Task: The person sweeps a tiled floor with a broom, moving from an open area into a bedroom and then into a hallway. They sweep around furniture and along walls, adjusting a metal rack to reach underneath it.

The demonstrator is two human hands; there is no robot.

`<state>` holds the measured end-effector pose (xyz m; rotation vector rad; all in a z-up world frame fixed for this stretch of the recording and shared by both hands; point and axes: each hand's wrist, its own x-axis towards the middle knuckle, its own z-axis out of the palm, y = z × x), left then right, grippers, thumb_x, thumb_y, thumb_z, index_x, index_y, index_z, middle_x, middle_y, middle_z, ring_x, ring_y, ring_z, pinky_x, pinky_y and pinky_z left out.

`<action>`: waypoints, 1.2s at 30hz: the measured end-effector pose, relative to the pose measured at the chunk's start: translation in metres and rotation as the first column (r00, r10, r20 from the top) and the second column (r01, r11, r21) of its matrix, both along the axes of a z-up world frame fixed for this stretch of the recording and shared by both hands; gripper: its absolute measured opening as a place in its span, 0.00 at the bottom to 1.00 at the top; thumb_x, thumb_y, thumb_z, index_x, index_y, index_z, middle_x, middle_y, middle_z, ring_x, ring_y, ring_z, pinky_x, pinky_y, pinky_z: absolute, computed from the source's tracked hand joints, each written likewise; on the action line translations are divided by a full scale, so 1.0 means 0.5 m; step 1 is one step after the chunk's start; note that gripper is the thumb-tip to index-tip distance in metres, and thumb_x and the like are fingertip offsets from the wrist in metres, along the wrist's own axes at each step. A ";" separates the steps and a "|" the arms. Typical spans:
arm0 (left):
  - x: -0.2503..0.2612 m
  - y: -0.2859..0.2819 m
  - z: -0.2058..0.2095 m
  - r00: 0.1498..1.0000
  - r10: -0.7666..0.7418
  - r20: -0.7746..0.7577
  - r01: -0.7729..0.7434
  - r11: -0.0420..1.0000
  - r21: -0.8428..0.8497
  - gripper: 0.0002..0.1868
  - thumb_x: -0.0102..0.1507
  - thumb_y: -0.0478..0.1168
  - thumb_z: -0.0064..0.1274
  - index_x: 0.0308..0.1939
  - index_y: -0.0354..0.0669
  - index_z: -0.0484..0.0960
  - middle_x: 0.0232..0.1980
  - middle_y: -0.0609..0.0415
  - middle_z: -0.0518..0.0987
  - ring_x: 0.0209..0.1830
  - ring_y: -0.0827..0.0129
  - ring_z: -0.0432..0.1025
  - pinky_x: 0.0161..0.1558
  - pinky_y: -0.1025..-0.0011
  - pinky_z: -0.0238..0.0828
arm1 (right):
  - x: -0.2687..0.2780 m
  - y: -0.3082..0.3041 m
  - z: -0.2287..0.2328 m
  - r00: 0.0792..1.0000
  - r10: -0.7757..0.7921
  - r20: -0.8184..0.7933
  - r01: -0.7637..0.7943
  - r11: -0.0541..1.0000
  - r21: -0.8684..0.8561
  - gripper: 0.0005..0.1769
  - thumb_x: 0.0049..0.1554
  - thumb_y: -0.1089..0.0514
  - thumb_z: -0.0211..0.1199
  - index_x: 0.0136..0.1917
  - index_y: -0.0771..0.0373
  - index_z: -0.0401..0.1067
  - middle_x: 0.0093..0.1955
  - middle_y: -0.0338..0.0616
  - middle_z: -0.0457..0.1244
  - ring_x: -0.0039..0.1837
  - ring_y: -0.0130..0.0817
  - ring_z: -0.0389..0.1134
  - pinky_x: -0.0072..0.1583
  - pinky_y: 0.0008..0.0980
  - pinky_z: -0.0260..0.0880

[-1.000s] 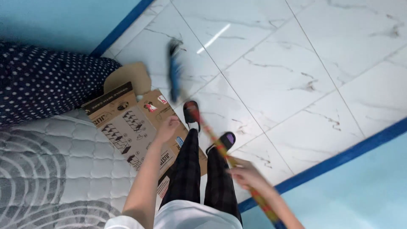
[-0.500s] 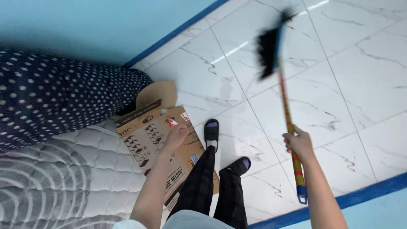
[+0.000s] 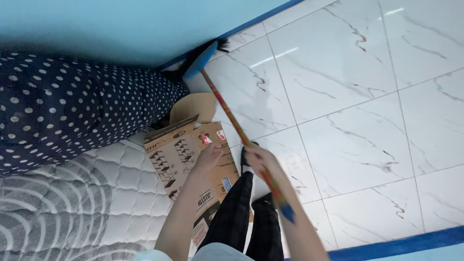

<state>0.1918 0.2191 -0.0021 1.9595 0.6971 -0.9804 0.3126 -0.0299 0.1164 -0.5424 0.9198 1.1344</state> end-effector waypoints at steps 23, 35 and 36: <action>0.052 -0.020 0.070 0.990 0.100 -0.096 -0.103 0.994 -0.033 0.22 0.65 0.46 0.46 0.61 0.43 0.76 0.57 0.52 0.81 0.57 0.66 0.75 0.55 0.70 0.70 | -0.161 -0.565 0.008 0.934 0.354 0.033 -0.124 0.412 -0.903 0.25 0.59 0.71 0.58 0.70 0.76 0.67 0.31 0.51 0.59 0.28 0.33 0.53 0.28 0.30 0.52; 0.077 -0.143 -0.049 0.969 0.160 0.187 -0.110 0.961 -0.253 0.12 0.63 0.35 0.53 0.50 0.38 0.78 0.45 0.53 0.82 0.43 0.69 0.76 0.48 0.73 0.72 | -0.456 -0.493 -0.051 0.934 0.353 -0.056 -0.357 0.921 -0.154 0.09 0.57 0.63 0.66 0.43 0.74 0.76 0.32 0.56 0.66 0.33 0.40 0.64 0.38 0.31 0.58; 0.096 -0.168 -0.018 0.969 0.166 0.183 -0.117 0.961 -0.252 0.12 0.63 0.35 0.53 0.50 0.38 0.78 0.45 0.53 0.82 0.43 0.69 0.76 0.48 0.73 0.72 | -0.402 -0.470 -0.067 0.932 0.358 -0.059 -0.363 0.919 -0.153 0.09 0.57 0.63 0.66 0.43 0.74 0.76 0.32 0.56 0.66 0.33 0.40 0.64 0.38 0.31 0.58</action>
